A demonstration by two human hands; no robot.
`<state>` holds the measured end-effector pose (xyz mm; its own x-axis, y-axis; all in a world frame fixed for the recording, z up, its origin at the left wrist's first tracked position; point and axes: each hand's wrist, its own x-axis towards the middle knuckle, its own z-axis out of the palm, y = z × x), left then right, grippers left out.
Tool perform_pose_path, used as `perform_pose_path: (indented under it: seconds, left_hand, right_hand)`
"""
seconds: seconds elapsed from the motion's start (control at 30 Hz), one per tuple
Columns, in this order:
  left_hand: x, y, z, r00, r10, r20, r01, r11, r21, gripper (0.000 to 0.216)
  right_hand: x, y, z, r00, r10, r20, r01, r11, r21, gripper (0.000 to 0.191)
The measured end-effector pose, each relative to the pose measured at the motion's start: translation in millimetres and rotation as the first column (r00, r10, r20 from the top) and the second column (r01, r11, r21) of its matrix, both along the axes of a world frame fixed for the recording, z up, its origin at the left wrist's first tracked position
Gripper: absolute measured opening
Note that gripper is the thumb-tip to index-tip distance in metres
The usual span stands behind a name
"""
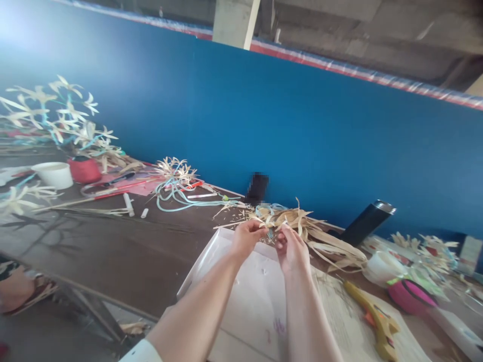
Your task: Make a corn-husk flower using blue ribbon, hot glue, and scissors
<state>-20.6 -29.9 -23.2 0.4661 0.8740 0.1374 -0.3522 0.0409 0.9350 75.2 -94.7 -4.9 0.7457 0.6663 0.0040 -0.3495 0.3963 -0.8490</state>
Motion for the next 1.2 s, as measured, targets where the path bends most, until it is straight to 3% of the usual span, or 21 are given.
perform_pose_path:
  seconds: [0.57, 1.2]
  left_hand:
    - [-0.9, -11.8, 5.8, 0.993, -0.115, 0.012, 0.116, 0.99, -0.076, 0.027]
    - [-1.9, -11.7, 0.6, 0.998, -0.035, -0.047, 0.042, 0.985, 0.165, 0.019]
  right_hand:
    - [3.3, -11.1, -4.1, 0.987, 0.15, -0.052, -0.143, 0.983, 0.116, 0.03]
    - [2.2, -15.5, -0.5, 0.97, 0.193, -0.15, -0.177, 0.977, 0.118, 0.025]
